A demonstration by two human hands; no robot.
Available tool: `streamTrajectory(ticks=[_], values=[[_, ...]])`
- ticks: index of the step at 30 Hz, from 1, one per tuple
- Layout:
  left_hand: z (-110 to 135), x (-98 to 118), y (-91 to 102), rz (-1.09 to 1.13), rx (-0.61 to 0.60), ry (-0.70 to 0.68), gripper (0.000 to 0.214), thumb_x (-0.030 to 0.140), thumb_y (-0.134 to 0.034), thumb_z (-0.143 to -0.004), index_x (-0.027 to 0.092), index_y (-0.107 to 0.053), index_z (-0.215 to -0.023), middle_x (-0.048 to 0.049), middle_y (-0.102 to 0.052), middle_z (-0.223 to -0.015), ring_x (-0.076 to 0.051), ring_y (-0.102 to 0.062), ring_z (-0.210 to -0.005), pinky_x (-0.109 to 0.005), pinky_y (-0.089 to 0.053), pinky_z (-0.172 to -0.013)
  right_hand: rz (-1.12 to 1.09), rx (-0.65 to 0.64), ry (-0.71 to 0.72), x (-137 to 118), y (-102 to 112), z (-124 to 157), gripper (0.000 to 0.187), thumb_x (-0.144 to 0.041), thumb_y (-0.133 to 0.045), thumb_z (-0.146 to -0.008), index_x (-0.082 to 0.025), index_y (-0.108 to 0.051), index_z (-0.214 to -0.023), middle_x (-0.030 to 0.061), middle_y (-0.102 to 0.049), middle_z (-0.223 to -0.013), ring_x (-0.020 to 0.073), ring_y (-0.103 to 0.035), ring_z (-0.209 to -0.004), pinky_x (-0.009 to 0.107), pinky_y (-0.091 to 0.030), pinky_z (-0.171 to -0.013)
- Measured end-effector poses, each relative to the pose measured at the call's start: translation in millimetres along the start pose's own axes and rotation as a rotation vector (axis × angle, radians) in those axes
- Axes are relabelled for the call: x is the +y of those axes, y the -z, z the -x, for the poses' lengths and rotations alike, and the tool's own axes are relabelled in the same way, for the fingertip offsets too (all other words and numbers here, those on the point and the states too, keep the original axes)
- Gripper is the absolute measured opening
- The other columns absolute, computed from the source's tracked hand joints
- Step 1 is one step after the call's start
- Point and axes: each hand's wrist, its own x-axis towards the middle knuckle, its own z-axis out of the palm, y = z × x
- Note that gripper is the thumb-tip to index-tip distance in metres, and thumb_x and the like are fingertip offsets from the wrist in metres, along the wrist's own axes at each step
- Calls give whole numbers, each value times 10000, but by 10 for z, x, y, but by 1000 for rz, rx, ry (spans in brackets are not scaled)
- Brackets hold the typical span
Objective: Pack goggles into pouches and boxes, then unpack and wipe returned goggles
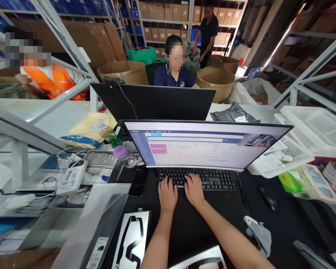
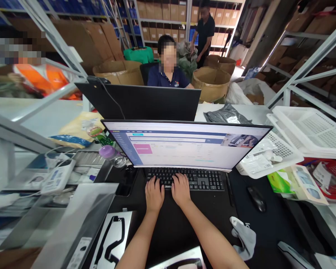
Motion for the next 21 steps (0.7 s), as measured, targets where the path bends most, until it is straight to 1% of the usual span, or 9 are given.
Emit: streamTrajectory(ticks=[6,10,14,17,21], values=[[-13,15,22,7,-1,2,361,248,-447,-964,98,-585,-1262,-209,-572,-1354,-325,-503,-1298,-549,-362,-1137,4,-6,-5,10,0,24,354,-176,-438,-931,-137,-601,-1243,157,-581,-1304,281,-480,-1272,532,-319,-1158],[-13,21,25,18,-2,7,358,250,-449,-963,103,-586,-1260,-208,-570,-1357,-323,-502,-1297,-552,-359,-1139,10,-24,15,-19,-24,3,366,-179,-439,-936,-133,-605,-1258,169,-582,-1314,286,-468,-1292,547,-307,-1163],[-6,17,23,32,9,27,336,252,-465,-957,121,-591,-1240,-188,-568,-1353,-318,-511,-1286,-537,-373,-1132,11,-71,84,-110,-104,-180,436,-167,-450,-925,-120,-564,-1343,168,-575,-1342,281,-468,-1295,518,-321,-1164],[0,17,37,36,41,77,324,243,-471,-949,124,-586,-1228,-194,-538,-1363,-327,-481,-1305,-534,-391,-1114,14,-107,132,-202,-190,-374,479,-174,-458,-929,-126,-520,-1401,162,-546,-1396,290,-451,-1316,502,-355,-1145],[3,19,62,29,115,185,322,210,-455,-943,106,-546,-1233,-226,-468,-1384,-362,-424,-1334,-577,-389,-1093,20,-135,146,-320,-266,-524,423,-195,-485,-936,-150,-581,-1346,155,-562,-1379,305,-465,-1297,497,-382,-1119]])
